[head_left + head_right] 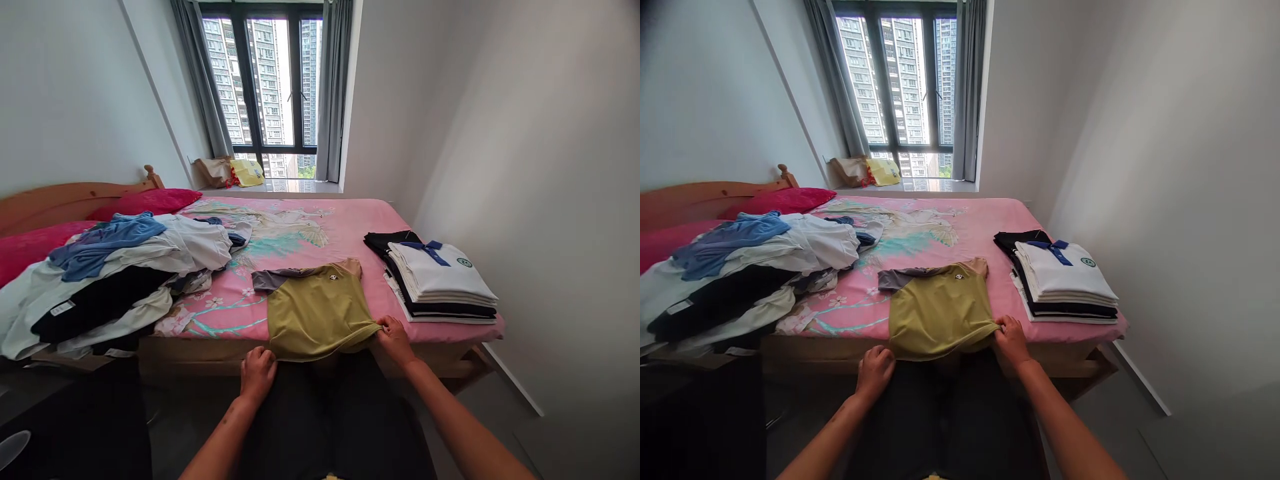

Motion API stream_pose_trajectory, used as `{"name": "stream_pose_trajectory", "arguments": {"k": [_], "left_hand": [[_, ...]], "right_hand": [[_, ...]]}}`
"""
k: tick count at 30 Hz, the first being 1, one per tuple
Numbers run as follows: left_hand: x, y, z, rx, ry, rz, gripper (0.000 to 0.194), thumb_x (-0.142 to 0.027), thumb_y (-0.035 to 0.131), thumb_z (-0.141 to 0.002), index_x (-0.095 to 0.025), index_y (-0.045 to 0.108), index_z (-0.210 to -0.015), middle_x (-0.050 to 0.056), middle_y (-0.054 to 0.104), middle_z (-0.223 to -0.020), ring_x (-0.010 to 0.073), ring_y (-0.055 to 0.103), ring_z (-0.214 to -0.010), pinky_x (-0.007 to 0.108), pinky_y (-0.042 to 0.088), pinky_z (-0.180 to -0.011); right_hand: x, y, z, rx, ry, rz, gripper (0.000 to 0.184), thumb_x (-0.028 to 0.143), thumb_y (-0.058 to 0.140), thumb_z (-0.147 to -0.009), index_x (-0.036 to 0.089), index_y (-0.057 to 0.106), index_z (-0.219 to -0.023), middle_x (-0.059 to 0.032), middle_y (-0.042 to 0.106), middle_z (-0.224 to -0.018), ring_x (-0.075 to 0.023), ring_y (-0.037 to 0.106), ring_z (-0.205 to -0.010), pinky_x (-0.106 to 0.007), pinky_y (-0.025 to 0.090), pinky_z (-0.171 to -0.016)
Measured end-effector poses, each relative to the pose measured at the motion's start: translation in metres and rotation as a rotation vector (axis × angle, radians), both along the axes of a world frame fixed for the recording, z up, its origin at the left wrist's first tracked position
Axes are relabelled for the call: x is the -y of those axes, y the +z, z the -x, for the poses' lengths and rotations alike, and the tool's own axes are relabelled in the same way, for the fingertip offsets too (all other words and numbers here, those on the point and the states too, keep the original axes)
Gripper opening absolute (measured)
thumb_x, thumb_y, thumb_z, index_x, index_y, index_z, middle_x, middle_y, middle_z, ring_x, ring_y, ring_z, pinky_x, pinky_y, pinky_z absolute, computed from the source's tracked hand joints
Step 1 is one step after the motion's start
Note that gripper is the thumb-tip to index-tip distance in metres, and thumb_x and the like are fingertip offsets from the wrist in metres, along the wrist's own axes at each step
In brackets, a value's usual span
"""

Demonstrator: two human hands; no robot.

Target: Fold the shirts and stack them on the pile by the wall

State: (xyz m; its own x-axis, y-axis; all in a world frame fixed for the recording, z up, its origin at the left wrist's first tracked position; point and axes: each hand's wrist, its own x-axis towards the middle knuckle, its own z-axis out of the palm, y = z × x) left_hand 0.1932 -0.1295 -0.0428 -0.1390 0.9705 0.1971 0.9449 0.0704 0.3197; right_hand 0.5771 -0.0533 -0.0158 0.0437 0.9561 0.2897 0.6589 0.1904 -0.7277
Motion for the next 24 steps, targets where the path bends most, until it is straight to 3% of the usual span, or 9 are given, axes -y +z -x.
{"name": "stream_pose_trajectory", "arguments": {"k": [3,6,9,13,19,22,24], "left_hand": [[0.012,0.005,-0.005,0.329,-0.057,-0.228,0.015,-0.032,0.045,-0.083,-0.021,0.055,-0.083,0.008,0.060,-0.106,0.0228,0.054,-0.104,0.036,0.040,-0.092],[0.034,0.010,-0.010,0.590,0.041,-0.299,0.022,-0.042,0.044,-0.084,-0.022,0.050,-0.090,0.006,0.062,-0.093,0.0208,0.059,-0.090,0.031,0.045,-0.082],[0.060,0.010,-0.012,0.655,0.189,-0.299,0.027,-0.047,0.046,-0.082,-0.022,0.049,-0.091,0.003,0.060,-0.083,0.0200,0.060,-0.078,0.029,0.046,-0.073],[0.079,0.004,-0.005,0.667,0.261,-0.262,0.027,-0.047,0.051,-0.076,-0.022,0.052,-0.087,0.004,0.063,-0.084,0.0211,0.062,-0.079,0.030,0.046,-0.074],[0.065,0.002,0.005,0.599,0.306,-0.201,0.035,-0.043,0.047,-0.076,-0.022,0.059,-0.101,0.004,0.066,-0.087,0.0222,0.063,-0.082,0.032,0.047,-0.075],[0.052,0.002,0.002,0.675,0.299,-0.218,0.037,-0.044,0.043,-0.078,-0.021,0.059,-0.102,0.006,0.065,-0.099,0.0238,0.060,-0.094,0.034,0.045,-0.085],[0.044,-0.001,-0.002,0.775,0.355,-0.249,0.036,-0.047,0.043,-0.079,-0.021,0.057,-0.098,0.006,0.064,-0.097,0.0240,0.059,-0.093,0.035,0.044,-0.085]], "right_hand": [[0.014,0.000,-0.006,-0.283,-0.114,-0.011,0.018,0.034,0.047,-0.074,0.020,0.051,-0.085,-0.0042,0.059,-0.082,-0.0188,0.054,-0.074,-0.031,0.044,-0.070],[0.033,-0.003,-0.004,-0.411,-0.184,-0.065,0.020,0.036,0.050,-0.074,0.020,0.049,-0.086,-0.0026,0.057,-0.078,-0.0181,0.053,-0.071,-0.030,0.044,-0.067],[0.054,-0.010,0.006,-0.448,-0.227,-0.071,0.023,0.039,0.053,-0.075,0.020,0.051,-0.088,-0.0016,0.057,-0.075,-0.0173,0.051,-0.067,-0.030,0.043,-0.065],[0.075,-0.019,0.018,-0.447,-0.276,-0.024,0.026,0.043,0.053,-0.077,0.020,0.053,-0.089,-0.0013,0.058,-0.075,-0.0175,0.051,-0.067,-0.029,0.042,-0.064],[0.076,-0.017,0.019,-0.464,-0.282,-0.038,0.025,0.045,0.056,-0.074,0.021,0.050,-0.077,0.0020,0.051,-0.066,-0.0147,0.046,-0.060,-0.027,0.040,-0.060],[0.072,-0.011,0.021,-0.497,-0.270,-0.051,0.027,0.045,0.058,-0.073,0.021,0.047,-0.074,0.0040,0.044,-0.063,-0.0126,0.040,-0.057,-0.024,0.037,-0.056],[0.071,-0.007,0.024,-0.507,-0.264,-0.053,0.027,0.044,0.060,-0.073,0.021,0.046,-0.074,0.0046,0.041,-0.062,-0.0118,0.038,-0.057,-0.023,0.036,-0.055]]}}
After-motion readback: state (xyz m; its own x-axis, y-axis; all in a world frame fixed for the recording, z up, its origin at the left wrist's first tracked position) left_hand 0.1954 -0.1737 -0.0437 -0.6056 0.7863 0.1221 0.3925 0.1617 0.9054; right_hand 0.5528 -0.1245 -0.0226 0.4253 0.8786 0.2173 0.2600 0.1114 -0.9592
